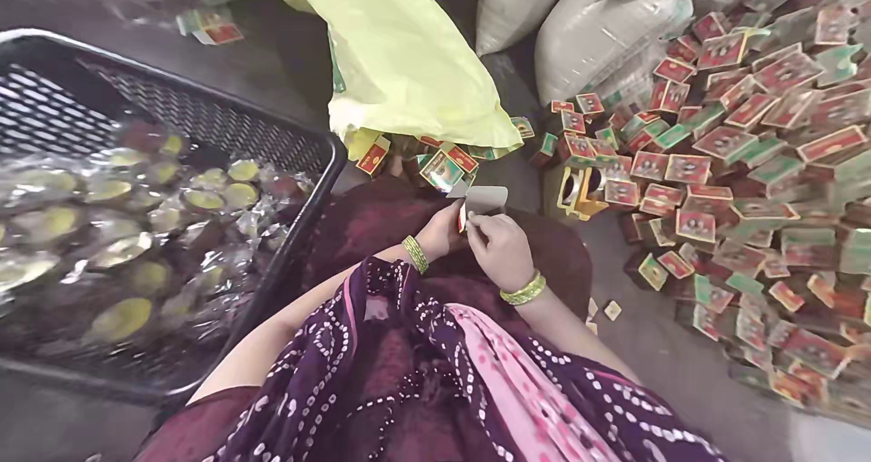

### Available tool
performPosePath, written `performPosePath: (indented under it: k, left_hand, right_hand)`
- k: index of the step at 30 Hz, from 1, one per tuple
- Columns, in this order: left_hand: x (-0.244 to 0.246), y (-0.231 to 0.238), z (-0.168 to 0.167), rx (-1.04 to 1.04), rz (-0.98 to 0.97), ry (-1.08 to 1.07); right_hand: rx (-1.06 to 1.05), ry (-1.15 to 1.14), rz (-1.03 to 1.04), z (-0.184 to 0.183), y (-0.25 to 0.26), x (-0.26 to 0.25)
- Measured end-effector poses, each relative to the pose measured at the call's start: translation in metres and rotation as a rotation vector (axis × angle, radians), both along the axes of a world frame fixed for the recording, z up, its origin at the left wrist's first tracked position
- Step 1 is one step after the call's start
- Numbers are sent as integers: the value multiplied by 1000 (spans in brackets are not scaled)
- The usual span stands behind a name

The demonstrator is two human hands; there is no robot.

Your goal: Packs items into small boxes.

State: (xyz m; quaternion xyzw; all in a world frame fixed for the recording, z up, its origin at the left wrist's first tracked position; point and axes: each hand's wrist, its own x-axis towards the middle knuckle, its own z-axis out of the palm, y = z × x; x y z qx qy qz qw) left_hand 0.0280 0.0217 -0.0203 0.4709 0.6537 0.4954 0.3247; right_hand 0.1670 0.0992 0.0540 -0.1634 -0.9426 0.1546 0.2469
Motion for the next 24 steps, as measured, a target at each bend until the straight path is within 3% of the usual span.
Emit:
performPosePath:
  k: [5,13,16,19,21,24]
  left_hand:
    - [4,3,-3,-92,-23,-6]
    - [9,4,-18,21,-73,-132]
    - [5,1,-5,23,-7,62]
    - [5,-3,3,167,87,-12]
    - [6,-5,2,288,72,-116]
    - [7,-5,11,339,-10,-228]
  right_hand:
    - [157,-153,152,-17,5,9]
    - [101,-416,255,-8,24,1]
    - [23,-147,150,-1,32,5]
    - [-183,213,-40,-4,45,14]
    - [-451,276,-82,-12,49,17]
    - [-857,251,16,-21,46,18]
